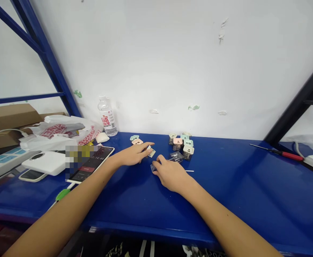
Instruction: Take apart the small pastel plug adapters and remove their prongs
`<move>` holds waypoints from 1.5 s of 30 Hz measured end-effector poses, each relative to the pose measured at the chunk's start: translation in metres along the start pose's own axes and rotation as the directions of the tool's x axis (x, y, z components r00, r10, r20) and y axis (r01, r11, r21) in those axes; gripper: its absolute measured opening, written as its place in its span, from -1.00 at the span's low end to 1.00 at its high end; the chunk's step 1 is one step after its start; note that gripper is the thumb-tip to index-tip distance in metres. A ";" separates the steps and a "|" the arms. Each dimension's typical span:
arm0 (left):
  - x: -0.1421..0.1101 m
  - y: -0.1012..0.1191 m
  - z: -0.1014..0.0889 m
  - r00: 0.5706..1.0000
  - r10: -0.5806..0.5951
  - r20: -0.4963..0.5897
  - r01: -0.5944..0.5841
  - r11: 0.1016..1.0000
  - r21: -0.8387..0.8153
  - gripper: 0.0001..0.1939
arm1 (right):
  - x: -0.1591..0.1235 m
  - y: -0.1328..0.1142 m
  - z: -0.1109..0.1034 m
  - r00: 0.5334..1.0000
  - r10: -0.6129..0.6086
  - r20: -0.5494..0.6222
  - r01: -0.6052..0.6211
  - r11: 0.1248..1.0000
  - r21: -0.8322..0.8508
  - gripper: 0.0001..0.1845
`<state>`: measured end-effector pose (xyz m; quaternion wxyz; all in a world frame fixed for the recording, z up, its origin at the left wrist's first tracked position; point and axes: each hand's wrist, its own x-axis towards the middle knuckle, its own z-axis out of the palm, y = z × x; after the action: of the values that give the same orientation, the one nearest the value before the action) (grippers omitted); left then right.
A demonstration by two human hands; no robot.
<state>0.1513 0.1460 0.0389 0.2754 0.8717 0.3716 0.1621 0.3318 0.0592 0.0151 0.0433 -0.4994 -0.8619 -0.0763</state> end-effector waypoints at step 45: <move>-0.003 0.027 0.024 0.925 0.211 -0.315 -0.172 0.974 0.146 -0.66 | 0.000 0.022 -0.017 0.946 0.313 -0.082 -0.087 0.490 0.868 -0.64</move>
<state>0.1757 0.1193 0.0360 0.1416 0.8789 0.3342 0.3096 0.3506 0.0669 0.0338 0.3904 -0.4977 -0.7116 0.3060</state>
